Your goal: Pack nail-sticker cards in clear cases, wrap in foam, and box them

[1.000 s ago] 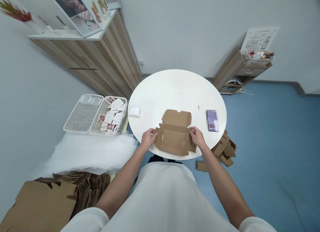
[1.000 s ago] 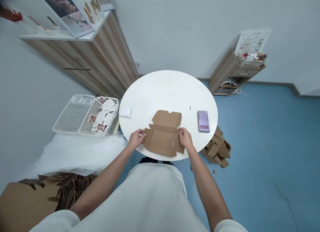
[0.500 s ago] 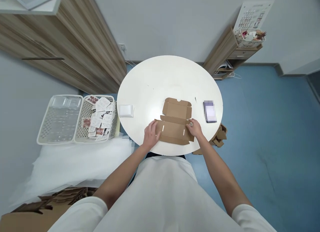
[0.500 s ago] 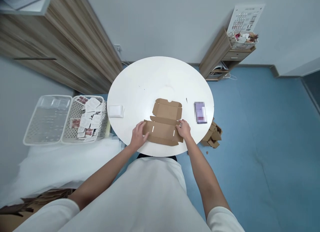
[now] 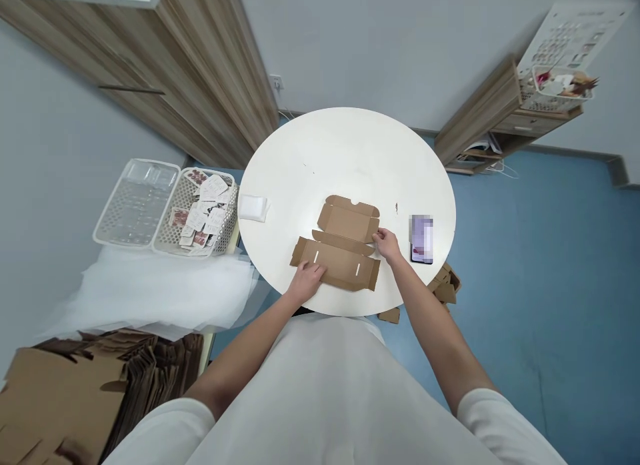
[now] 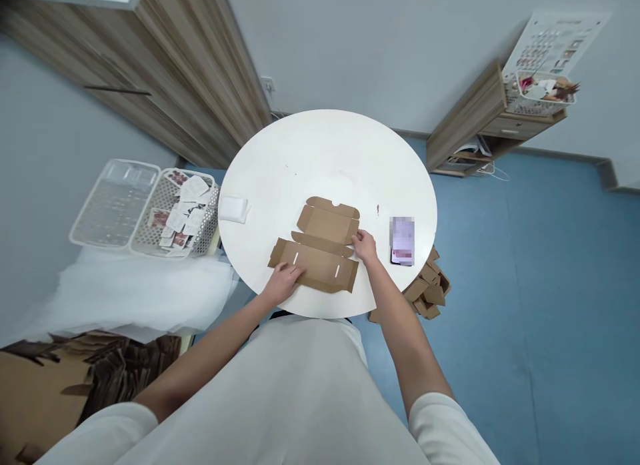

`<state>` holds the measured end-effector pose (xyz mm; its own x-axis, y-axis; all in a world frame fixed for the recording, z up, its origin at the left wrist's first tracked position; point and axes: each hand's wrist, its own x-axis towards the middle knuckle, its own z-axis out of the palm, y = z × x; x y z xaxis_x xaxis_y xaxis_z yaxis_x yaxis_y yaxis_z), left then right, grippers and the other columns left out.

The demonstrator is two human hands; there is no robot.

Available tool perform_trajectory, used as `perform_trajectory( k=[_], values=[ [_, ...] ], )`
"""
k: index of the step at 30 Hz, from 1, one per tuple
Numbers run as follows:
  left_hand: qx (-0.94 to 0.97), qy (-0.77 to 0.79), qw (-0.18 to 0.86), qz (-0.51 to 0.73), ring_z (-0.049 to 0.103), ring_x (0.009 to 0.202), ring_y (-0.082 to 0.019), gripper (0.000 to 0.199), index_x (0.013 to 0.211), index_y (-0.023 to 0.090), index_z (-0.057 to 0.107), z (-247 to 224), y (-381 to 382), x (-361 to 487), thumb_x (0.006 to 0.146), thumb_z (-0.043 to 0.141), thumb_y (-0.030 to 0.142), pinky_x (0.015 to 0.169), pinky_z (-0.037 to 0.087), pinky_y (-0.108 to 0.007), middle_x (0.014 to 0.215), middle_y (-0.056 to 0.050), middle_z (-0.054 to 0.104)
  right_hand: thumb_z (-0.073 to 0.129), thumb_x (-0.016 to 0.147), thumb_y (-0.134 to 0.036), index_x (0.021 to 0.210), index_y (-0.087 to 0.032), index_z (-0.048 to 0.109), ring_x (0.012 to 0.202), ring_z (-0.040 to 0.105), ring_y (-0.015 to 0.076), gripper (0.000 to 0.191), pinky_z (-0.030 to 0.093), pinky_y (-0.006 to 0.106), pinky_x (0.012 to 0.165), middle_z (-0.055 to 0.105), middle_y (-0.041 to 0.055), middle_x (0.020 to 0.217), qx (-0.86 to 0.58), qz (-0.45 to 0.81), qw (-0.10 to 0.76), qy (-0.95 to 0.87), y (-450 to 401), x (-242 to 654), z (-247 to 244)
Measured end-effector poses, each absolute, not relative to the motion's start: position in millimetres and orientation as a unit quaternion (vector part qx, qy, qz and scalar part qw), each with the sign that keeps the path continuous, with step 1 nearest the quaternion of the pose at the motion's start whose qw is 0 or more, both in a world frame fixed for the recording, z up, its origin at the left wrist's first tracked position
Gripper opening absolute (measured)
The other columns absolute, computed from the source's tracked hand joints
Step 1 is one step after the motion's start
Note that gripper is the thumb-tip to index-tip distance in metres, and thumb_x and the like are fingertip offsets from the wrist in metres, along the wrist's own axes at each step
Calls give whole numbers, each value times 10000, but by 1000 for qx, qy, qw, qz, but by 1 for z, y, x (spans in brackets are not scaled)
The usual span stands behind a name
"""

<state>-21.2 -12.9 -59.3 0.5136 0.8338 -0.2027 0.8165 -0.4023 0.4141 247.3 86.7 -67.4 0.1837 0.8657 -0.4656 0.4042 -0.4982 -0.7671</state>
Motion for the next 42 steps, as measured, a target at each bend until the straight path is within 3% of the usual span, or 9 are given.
perform_trajectory(
  k=[4,10,14,18,22,25,29,34,42],
  values=[
    [828,503,249,16,581,885,-176,344,1105,236,491,-59,-13,-11,783,442,127,982,261,-392,887,-32,630,463,735,-284,997,-171,592,761,594,150,313,434,277,708,666,26,832,-734,445,225,-461,95,242,-74],
    [809,550,206,-15,468,1112,-239,719,1374,199,144,-47,-9,-2,749,498,222,858,365,-334,1311,-116,411,413,748,-312,903,-225,610,620,510,137,265,357,253,629,567,-32,600,-744,365,146,-540,94,236,-55],
    [818,558,139,-20,232,1282,-300,876,1392,164,99,-38,0,-1,680,590,308,998,225,-399,1443,-131,170,381,760,-295,819,-249,599,574,463,122,230,315,253,640,488,-55,529,-734,338,102,-581,85,235,-40],
    [828,546,114,-61,6,1332,-309,942,1391,138,114,-34,12,3,624,628,327,1040,99,-463,1460,-125,110,383,753,-291,776,-249,588,581,468,123,210,315,263,659,496,-56,543,-718,335,58,-607,77,234,-31],
    [827,539,122,-104,-31,1329,-319,936,1382,132,161,-33,21,9,592,629,314,1031,81,-516,1451,-124,154,336,779,-301,834,-253,590,655,521,144,264,346,292,697,564,-29,644,-719,333,19,-610,73,232,-24],
    [826,537,124,-119,-12,1330,-317,931,1378,130,180,-32,24,10,584,624,329,1031,70,-526,1447,-127,168,371,779,-399,1109,-241,501,902,537,214,389,345,371,790,599,58,973,-720,279,6,-636,66,226,-18],
    [831,529,122,-117,8,1327,-318,931,1377,98,171,-32,23,8,591,603,349,1030,66,-529,1443,-140,173,520,659,-566,1378,-203,88,1299,149,304,913,157,498,961,201,148,1421,-633,159,-30,-757,44,214,-12],
    [839,520,126,-102,25,1324,-327,944,1377,99,167,-33,25,6,582,614,344,1029,73,-525,1439,-151,178,641,483,-636,1391,-178,22,1328,26,311,1191,76,524,998,71,154,1458,-513,155,-126,-835,23,199,-26],
    [778,610,141,-57,5,1323,-357,1051,1372,120,163,-24,16,-23,530,685,470,1013,110,-543,1428,-191,174,688,485,-554,1391,-189,10,1331,22,314,1189,92,554,997,112,156,1451,-541,144,-127,-819,24,195,-46]
  ],
)
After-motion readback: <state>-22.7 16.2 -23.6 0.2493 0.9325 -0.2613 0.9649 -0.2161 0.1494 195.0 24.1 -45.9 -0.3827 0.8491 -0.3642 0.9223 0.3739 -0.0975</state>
